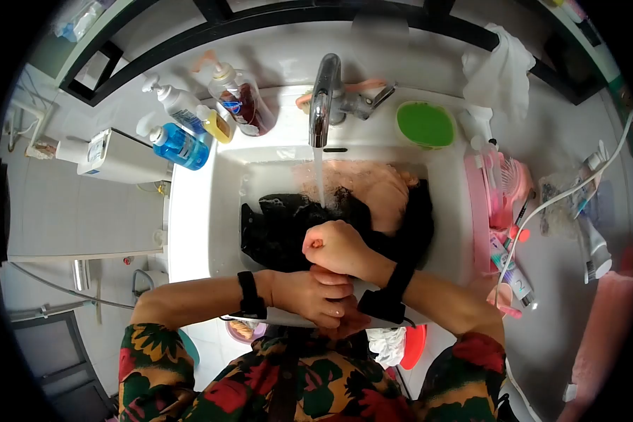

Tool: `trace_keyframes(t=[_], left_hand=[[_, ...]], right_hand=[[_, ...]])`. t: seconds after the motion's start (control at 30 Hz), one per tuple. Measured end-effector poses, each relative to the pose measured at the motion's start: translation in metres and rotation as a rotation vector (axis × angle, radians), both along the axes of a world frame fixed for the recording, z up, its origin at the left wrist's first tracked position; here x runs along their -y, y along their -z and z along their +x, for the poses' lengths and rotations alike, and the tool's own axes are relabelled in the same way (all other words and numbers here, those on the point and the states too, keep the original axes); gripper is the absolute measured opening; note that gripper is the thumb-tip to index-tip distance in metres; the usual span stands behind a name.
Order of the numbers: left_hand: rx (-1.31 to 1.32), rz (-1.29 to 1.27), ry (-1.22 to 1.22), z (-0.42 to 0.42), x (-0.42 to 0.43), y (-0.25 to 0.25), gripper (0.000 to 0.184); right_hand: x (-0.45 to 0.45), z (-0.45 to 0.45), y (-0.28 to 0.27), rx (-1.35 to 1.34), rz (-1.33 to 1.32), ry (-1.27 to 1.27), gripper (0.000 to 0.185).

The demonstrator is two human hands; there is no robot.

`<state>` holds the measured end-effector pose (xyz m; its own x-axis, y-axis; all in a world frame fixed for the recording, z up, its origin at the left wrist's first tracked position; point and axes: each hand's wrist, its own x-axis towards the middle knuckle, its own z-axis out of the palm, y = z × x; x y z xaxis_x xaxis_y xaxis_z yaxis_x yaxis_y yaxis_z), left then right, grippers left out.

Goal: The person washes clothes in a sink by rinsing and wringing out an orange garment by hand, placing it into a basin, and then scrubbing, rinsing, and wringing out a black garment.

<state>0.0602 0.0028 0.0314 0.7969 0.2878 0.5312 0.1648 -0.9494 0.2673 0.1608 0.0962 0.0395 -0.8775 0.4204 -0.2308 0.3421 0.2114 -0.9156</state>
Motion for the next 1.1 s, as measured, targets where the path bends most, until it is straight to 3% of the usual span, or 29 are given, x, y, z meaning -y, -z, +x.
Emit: trace_keyframes(t=[0.1, 0.17, 0.23, 0.27, 0.3, 0.37, 0.43, 0.47, 0.5, 0.6, 0.63, 0.7, 0.73, 0.77, 0.8, 0.9, 0.97, 1.03, 1.07, 1.1], left_hand=[[-0.026, 0.033, -0.081, -0.014, 0.005, -0.004, 0.016], [0.106, -0.027, -0.333, -0.02, 0.021, -0.016, 0.029], [0.544, -0.316, -0.554, -0.019, 0.036, -0.031, 0.041], [0.694, -0.828, -0.63, -0.02, 0.052, -0.004, 0.063], [0.81, -0.786, -0.82, -0.025, 0.067, -0.024, 0.072], [1.44, -1.034, -0.837, -0.035, 0.073, -0.054, 0.073], [1.718, -1.129, -0.869, -0.06, 0.089, -0.056, 0.068], [1.788, -1.102, -0.801, -0.072, 0.104, -0.063, 0.062], [1.859, -1.096, -0.842, -0.081, 0.122, -0.068, 0.055], [1.923, -1.128, -1.021, -0.112, 0.201, -0.057, 0.051], [1.916, -1.143, -1.051, -0.123, 0.233, -0.046, 0.051], [1.861, -1.05, -1.189, -0.129, 0.289, -0.035, 0.051], [1.898, -1.069, -1.325, -0.129, 0.321, -0.022, 0.052], [1.861, -0.952, -1.457, -0.129, 0.35, 0.0, 0.05], [1.858, -0.992, -1.597, -0.125, 0.38, 0.016, 0.048], [1.852, -0.885, -1.917, -0.113, 0.45, 0.078, 0.042], [1.901, -0.93, -1.936, -0.112, 0.488, 0.12, 0.04], [2.121, -1.121, -1.898, -0.115, 0.522, 0.154, 0.04], [1.95, -1.584, -2.121, -0.121, 0.535, 0.158, 0.052], [1.597, -1.514, -2.244, -0.119, 0.534, 0.153, 0.067]], right_hand=[[-0.006, 0.009, 0.012, -0.055, -0.193, 0.039, 0.015], [-0.004, 0.015, 0.009, -0.108, -0.51, 0.176, 0.018], [0.002, 0.019, 0.005, -0.113, -0.483, 0.102, 0.019], [0.012, 0.02, 0.001, -0.13, -0.45, 0.169, 0.019], [0.022, 0.017, -0.006, -0.144, -0.419, 0.23, 0.02], [0.045, 0.003, -0.025, -0.087, -0.401, 0.265, 0.022], [0.074, -0.008, -0.046, -0.373, -0.108, 0.175, 0.028], [0.082, -0.017, -0.054, -0.503, 0.21, -0.009, 0.037], [0.092, -0.025, -0.058, -0.507, 0.176, -0.052, 0.037], [0.119, -0.044, -0.064, -0.379, 0.235, -0.261, 0.043], [0.121, -0.045, -0.051, -0.237, 0.154, -0.166, 0.038], [0.111, -0.044, -0.022, -0.079, 0.248, -0.034, 0.032], [0.105, -0.038, -0.01, 0.025, 0.299, 0.026, 0.031], [0.093, -0.028, 0.01, 0.084, 0.547, 0.001, 0.032], [0.087, -0.018, 0.019, 0.123, 0.657, -0.024, 0.034], [0.08, -0.006, 0.028, 0.263, 0.637, -0.019, 0.034], [0.084, -0.003, 0.027, 0.286, 0.641, -0.014, 0.034], [0.085, 0.0, 0.025, 0.312, 0.652, 0.005, 0.034], [0.082, 0.002, 0.031, 0.294, 0.638, -0.003, 0.033], [0.076, 0.007, 0.034, 0.279, 0.634, 0.0, 0.033]])
